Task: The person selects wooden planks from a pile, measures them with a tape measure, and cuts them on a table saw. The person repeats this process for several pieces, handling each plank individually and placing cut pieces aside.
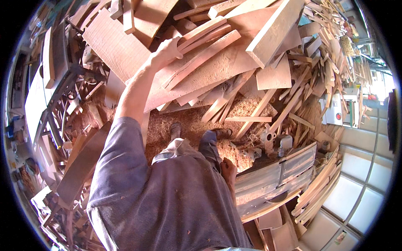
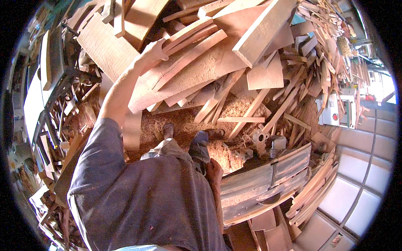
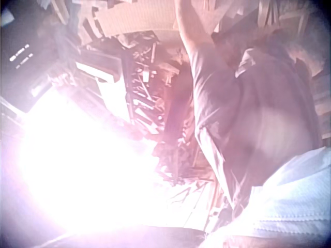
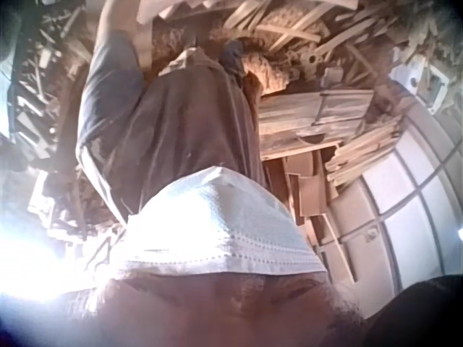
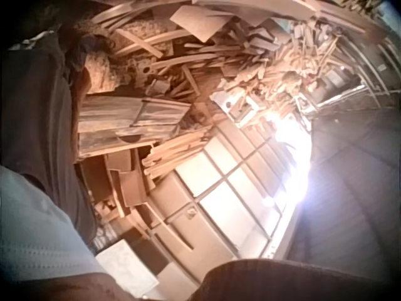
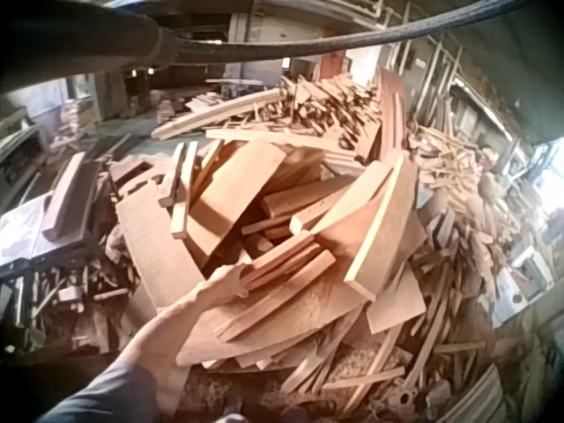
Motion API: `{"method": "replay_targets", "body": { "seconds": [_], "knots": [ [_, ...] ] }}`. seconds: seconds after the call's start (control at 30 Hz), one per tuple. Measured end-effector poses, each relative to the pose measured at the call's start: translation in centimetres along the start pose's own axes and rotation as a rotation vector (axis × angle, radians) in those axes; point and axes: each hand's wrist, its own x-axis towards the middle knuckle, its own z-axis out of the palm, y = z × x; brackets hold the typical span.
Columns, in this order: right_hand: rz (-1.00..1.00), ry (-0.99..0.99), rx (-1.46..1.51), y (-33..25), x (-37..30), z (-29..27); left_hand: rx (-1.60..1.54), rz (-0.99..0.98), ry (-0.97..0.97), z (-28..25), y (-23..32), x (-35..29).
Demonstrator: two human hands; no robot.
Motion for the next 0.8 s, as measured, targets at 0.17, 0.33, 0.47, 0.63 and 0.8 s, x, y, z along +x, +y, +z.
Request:
{"method": "replay_targets", "body": {
  "seconds": [0.17,0.33,0.47,0.63,0.8],
  "knots": [
    [-0.091,-0.041,-0.021,-2.1,0.9,0.0,-0.487,-0.113,-0.203,-4.3,6.9,-3.7],
    [-0.535,-0.003,-0.049,-7.3,6.0,-0.5,-1.421,-0.126,-0.422,-1.4,9.7,-11.6],
    [-0.546,0.093,0.320,-18.0,8.3,-2.6,-1.819,-0.181,-0.600,1.3,15.1,-17.7],
    [-0.525,0.211,0.461,-26.0,7.8,-5.5,-1.982,-0.192,-0.823,4.8,19.2,-19.7],
    [-0.582,0.440,0.377,-25.9,7.9,-6.1,-1.914,-0.158,-0.896,5.9,21.8,-20.7]
  ]
}}
